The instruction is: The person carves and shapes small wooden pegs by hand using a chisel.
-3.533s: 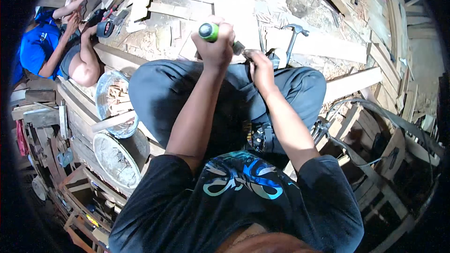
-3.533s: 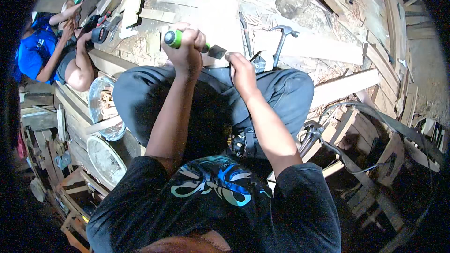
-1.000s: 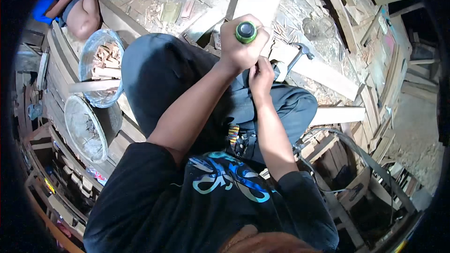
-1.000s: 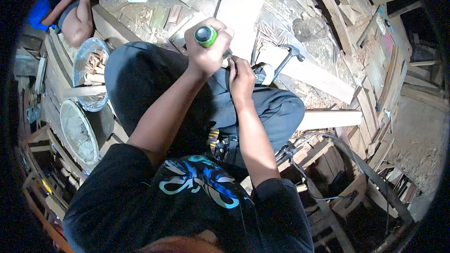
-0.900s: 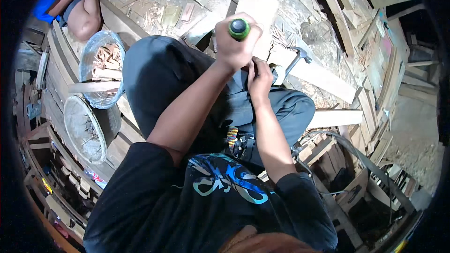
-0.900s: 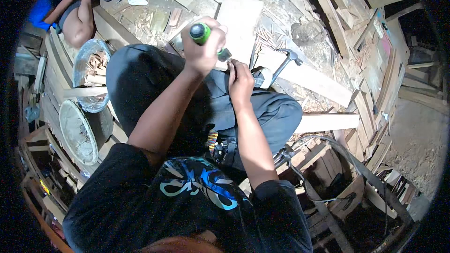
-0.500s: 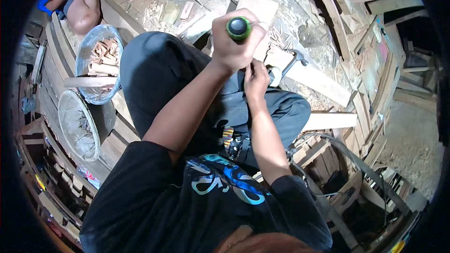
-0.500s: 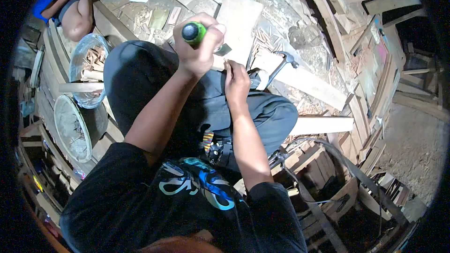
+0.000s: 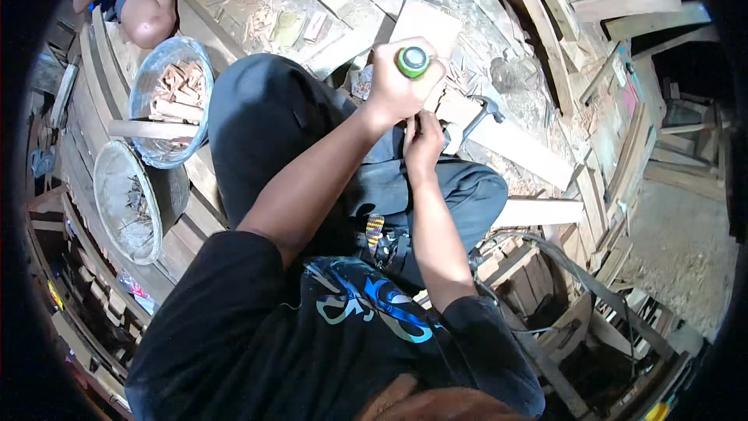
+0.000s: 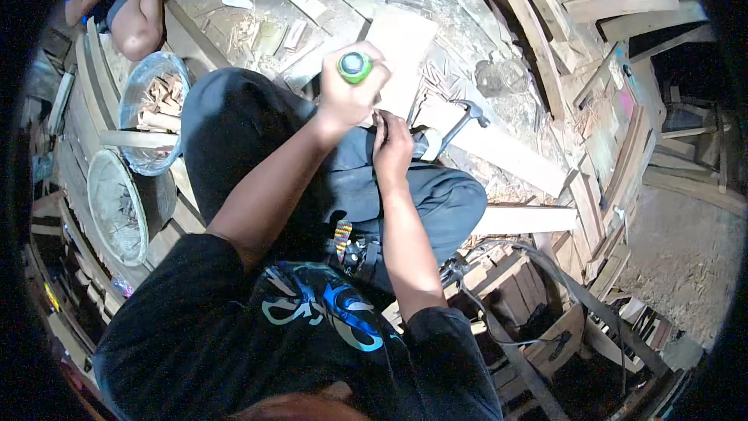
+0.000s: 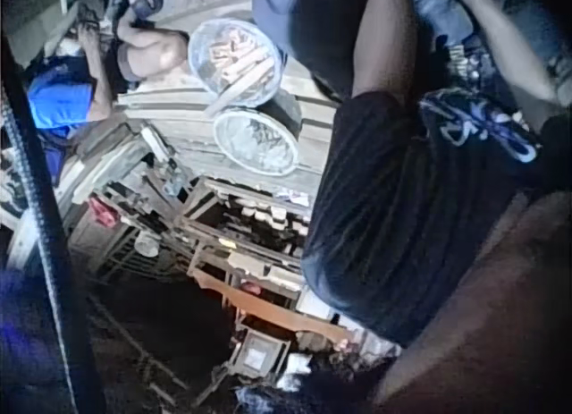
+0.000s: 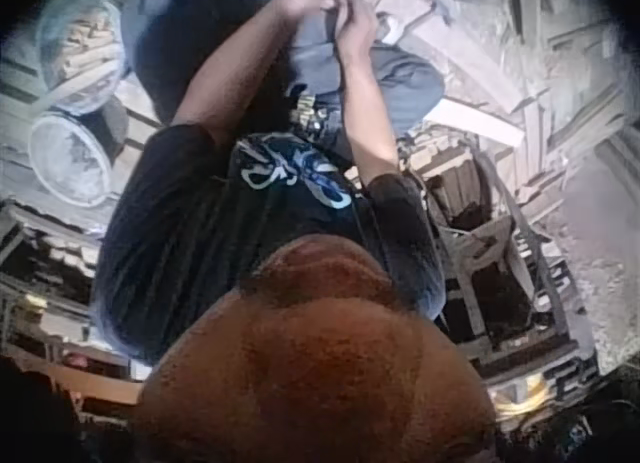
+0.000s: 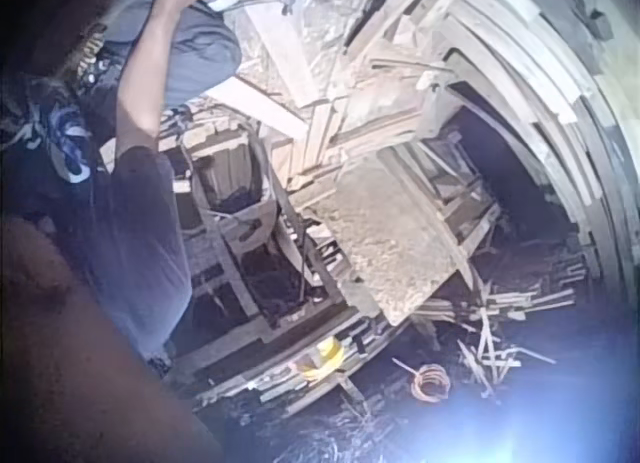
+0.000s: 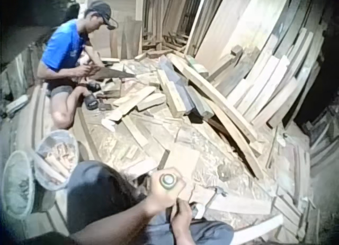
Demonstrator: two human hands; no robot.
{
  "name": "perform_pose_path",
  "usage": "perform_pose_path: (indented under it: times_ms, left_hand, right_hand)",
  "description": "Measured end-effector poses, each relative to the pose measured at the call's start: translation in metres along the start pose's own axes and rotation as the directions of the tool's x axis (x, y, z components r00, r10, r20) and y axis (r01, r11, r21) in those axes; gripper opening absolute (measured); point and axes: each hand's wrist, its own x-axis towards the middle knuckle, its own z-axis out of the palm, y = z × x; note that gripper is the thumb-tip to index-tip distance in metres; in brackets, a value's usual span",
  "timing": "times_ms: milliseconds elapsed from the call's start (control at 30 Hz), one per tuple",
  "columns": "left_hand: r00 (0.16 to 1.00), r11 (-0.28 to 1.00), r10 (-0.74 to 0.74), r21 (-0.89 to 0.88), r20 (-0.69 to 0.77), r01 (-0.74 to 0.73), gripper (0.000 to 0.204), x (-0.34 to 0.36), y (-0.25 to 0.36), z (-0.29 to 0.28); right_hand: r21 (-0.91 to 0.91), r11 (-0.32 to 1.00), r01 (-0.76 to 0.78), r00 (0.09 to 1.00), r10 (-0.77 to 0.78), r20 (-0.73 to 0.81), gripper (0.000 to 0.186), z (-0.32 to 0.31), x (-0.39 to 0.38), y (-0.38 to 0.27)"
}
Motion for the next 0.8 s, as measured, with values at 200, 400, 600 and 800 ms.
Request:
perform_pose_path:
  times_ms: [200,400,600,800]
  left_hand:
    - [0.99,0.981,0.098,0.158,0.1,-0.113,0.013,-0.006,-0.001,0.0]
    - [0.955,0.984,0.04,-0.153,-0.294,-0.089,0.006,0.011,0.026,-0.014]
    - [0.946,0.923,0.054,-0.346,-0.32,-0.169,0.007,0.018,0.071,-0.027]
    - [0.933,0.932,-0.06,-0.354,-0.356,-0.075,0.011,0.016,0.054,-0.028]
  right_hand:
    - [-0.048,0.996,0.073,0.997,-0.074,-0.009,0.01,-0.001,0.0,-0.002]
    - [0.051,0.991,-0.126,0.991,0.127,-0.035,0.012,0.005,0.002,0.006]
    - [0.143,0.936,-0.322,0.946,0.324,0.01,0.011,0.0,-0.002,0.023]
    - [0.008,0.98,-0.199,0.98,0.199,0.025,0.013,0.0,-0.004,0.014]
